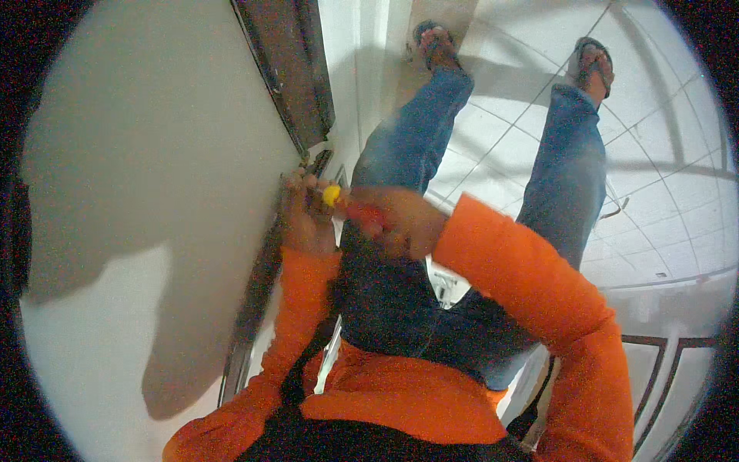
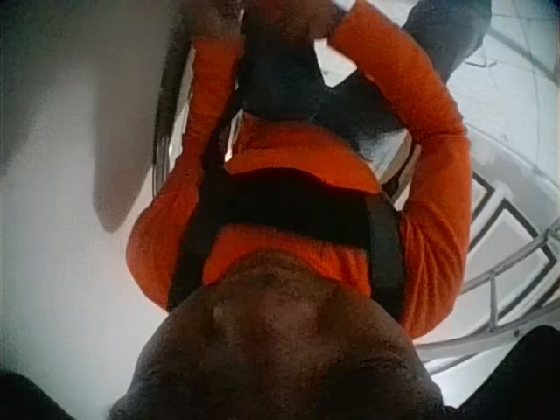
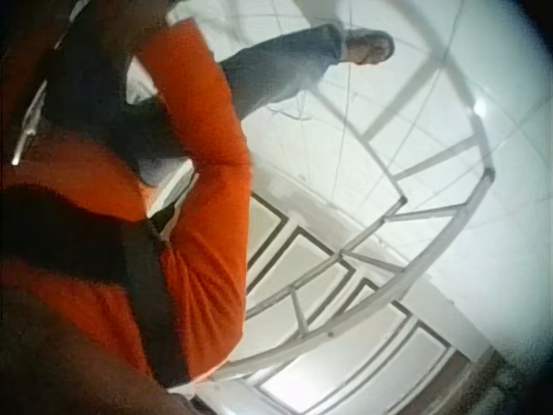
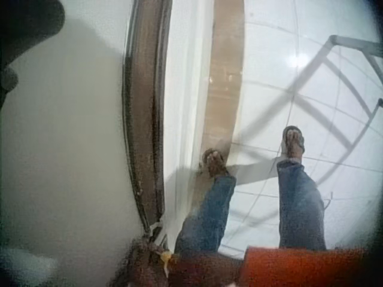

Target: The person uses a screwdriver to secure white rectangular panels into a metal frame on a wall and ceiling area, working from a ladder.

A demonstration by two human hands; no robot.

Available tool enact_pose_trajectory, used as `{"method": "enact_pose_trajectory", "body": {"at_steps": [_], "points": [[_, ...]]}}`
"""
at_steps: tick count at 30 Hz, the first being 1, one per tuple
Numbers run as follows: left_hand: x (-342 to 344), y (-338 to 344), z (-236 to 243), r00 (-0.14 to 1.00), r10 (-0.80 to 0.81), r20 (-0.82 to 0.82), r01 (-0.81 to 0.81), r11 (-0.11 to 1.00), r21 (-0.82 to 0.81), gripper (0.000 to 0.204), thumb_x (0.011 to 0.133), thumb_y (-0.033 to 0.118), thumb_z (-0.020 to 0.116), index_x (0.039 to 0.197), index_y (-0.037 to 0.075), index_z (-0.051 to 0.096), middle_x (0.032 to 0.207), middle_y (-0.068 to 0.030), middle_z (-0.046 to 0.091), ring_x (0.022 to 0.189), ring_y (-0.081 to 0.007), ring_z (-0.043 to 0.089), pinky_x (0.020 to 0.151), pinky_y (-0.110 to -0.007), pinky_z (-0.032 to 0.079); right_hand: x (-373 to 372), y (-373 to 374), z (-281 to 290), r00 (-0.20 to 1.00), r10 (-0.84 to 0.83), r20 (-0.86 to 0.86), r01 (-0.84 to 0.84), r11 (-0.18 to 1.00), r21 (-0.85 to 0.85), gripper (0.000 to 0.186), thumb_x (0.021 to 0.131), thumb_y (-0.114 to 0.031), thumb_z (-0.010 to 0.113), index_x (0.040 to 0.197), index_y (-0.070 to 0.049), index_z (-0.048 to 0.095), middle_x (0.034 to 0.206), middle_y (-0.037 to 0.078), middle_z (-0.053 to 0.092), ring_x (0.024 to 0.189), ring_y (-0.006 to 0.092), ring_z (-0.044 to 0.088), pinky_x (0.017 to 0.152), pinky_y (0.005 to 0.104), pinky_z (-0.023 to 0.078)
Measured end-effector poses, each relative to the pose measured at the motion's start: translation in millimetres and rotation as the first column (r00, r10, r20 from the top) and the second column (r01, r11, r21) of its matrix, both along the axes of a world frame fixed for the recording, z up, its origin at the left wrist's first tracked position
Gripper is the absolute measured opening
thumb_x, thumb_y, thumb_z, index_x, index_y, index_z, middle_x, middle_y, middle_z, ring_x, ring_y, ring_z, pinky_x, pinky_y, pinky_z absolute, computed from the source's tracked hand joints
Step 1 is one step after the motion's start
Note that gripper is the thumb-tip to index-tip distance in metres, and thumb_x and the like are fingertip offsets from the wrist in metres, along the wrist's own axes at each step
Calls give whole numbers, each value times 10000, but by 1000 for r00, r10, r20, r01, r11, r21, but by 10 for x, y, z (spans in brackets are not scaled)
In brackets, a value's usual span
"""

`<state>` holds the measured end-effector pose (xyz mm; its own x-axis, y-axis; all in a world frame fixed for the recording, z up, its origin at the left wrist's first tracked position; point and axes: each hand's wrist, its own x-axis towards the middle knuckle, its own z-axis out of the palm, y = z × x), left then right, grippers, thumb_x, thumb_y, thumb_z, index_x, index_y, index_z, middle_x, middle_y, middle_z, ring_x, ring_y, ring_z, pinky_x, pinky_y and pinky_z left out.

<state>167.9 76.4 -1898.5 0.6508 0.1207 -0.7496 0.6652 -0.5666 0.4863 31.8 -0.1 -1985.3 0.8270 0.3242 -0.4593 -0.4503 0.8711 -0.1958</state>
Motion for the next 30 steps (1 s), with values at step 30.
{"method": "enact_pose_trajectory", "body": {"at_steps": [30], "points": [[-100, 33, 47, 954, 209, -216, -209, 978, 22, 461, 1004, 134, 441, 1440, 22, 344, 1381, -182, 489, 1220, -322, 531, 1018, -463, 474, -1444, -360, -105, 584, -225, -780, 89, 973, -214, 393, 930, -465, 574, 927, -73, 601, 677, 11, 509, 452, 87, 400, 388, 259, 300]]}}
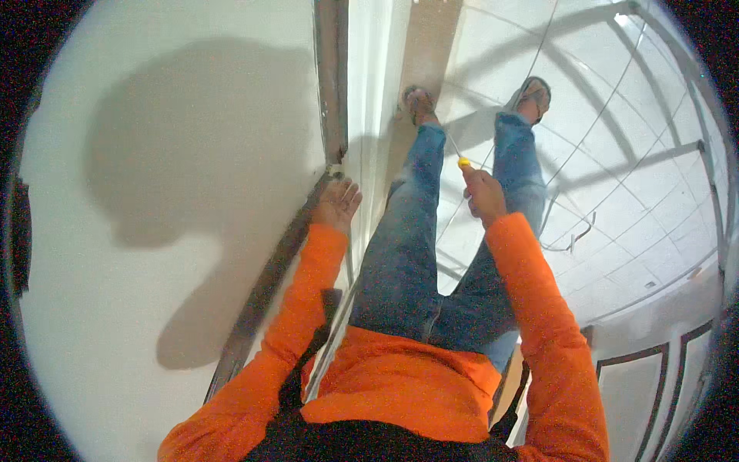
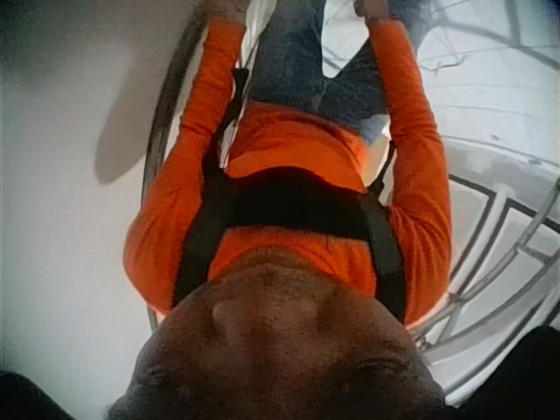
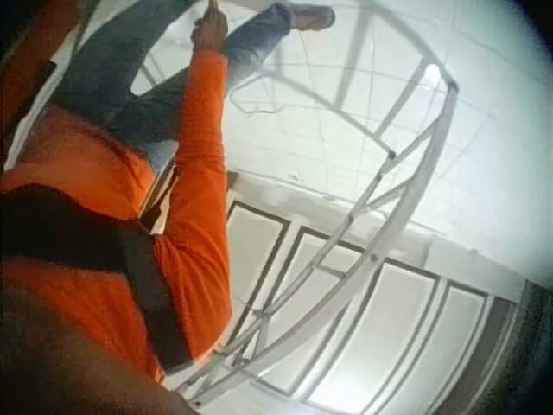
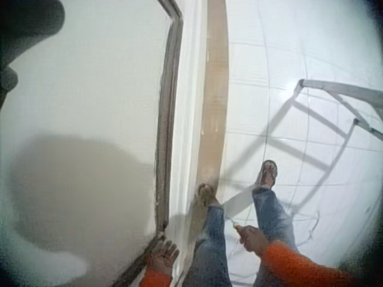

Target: The person uses a screwdriver to secure white rectangular panels into a metal frame on a wall and ceiling area, working from a ladder.

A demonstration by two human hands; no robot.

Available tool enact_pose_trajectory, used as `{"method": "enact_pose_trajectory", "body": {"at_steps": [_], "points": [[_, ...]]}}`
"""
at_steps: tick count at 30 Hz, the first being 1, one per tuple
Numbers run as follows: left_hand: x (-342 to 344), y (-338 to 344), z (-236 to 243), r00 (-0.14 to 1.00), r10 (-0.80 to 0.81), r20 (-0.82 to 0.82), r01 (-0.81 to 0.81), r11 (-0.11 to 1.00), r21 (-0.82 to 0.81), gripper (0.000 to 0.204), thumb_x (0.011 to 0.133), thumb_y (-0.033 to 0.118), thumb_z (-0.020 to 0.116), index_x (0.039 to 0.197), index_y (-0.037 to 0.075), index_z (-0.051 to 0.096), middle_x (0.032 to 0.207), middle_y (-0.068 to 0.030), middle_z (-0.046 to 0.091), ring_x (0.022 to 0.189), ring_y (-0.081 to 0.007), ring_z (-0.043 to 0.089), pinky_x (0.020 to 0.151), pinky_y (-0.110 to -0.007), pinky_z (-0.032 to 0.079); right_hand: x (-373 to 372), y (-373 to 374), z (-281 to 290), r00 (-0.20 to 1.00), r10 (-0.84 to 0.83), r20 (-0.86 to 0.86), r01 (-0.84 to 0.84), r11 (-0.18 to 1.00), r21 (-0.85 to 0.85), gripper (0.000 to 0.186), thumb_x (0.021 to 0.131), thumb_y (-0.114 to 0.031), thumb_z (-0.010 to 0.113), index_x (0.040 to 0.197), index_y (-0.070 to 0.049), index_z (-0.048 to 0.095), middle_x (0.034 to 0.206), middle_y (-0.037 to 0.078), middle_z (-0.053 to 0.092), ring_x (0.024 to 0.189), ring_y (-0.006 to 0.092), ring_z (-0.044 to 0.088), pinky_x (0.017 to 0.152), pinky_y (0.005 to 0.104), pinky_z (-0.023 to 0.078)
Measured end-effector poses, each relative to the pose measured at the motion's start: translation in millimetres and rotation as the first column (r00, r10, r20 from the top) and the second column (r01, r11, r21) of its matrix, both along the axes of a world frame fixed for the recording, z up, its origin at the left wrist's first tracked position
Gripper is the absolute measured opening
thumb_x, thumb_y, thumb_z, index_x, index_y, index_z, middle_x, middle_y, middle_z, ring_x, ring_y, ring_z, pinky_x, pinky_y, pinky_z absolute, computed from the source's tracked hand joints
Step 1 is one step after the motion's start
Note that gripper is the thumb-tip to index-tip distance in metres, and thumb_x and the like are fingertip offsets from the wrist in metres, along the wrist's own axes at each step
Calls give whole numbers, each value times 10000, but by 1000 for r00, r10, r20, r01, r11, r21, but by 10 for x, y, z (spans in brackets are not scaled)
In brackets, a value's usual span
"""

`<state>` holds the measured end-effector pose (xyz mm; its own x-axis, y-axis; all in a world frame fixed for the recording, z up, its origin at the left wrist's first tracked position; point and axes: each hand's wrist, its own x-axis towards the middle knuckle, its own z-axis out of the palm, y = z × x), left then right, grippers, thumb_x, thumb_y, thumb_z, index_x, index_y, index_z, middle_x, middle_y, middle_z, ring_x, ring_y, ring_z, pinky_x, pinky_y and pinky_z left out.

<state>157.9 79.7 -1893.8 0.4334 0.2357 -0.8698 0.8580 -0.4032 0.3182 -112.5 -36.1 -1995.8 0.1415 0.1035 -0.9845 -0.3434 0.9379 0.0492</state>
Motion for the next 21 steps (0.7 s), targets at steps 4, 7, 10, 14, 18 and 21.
{"method": "enact_pose_trajectory", "body": {"at_steps": [4, 7, 10, 14, 18, 21], "points": [[-14, 82, 24, 994, -97, -56, 94, 994, -52, 461, 1007, 178, 450, 1428, 18, 351, 1378, -212, 485, 1219, -366, 523, 1019, -498, 463, -387, -1, -28, 997, -55, 46, 62, 986, -152, 405, 925, -478, 575, 961, -76, 608, 680, 34, 534, 449, 117, 441, 388, 295, 344], [-161, -51, -108, 984, -58, -169, 38, 992, -117, 472, 986, 228, 507, 1390, 6, 404, 1361, -208, 505, 1215, -378, 523, 994, -502, 467, -701, -128, -260, 971, 241, 0, -219, 882, -418, 424, 947, -453, 553, 1067, -50, 605, 662, 47, 569, 467, 136, 494, 420, 303, 390], [-191, -106, -64, 982, -86, -171, 68, 992, -110, 426, 968, 228, 536, 1326, 3, 485, 1294, -193, 561, 1155, -331, 573, 948, -456, 501, -331, -602, 260, 995, 96, 3, -93, 974, -204, 435, 964, -430, 529, 1098, -23, 605, 695, 69, 614, 522, 165, 548, 479, 324, 442], [-420, -988, 111, 949, -300, -93, 270, 930, -248, 307, 951, 168, 556, 1218, 18, 574, 1044, -124, 657, 905, -246, 665, 791, -353, 564, -296, -1346, 521, 991, 134, 14, -116, 902, -416, 394, 958, -425, 553, 1028, -39, 588, 697, 48, 571, 506, 131, 526, 451, 290, 420], [-50, -1270, -93, 937, -328, -122, 271, 902, -337, 352, 941, 187, 574, 1249, 21, 536, 1041, -134, 650, 904, -264, 663, 779, -361, 571, 95, -1810, 569, 981, 188, -48, -162, 659, -734, 404, 966, -392, 546, 1051, -1, 597, 730, 83, 610, 611, 162, 580, 609, 324, 475], [362, -1801, -323, 942, -301, -147, 226, 894, -387, 430, 934, 210, 584, 1299, 7, 485, 1124, -161, 621, 981, -290, 639, 832, -391, 563, 377, -2294, 560, 976, 197, -95, -197, 608, -769, 408, 967, -379, 542, 1057, 14, 604, 746, 104, 642, 632, 187, 612, 645, 350, 494]]}}
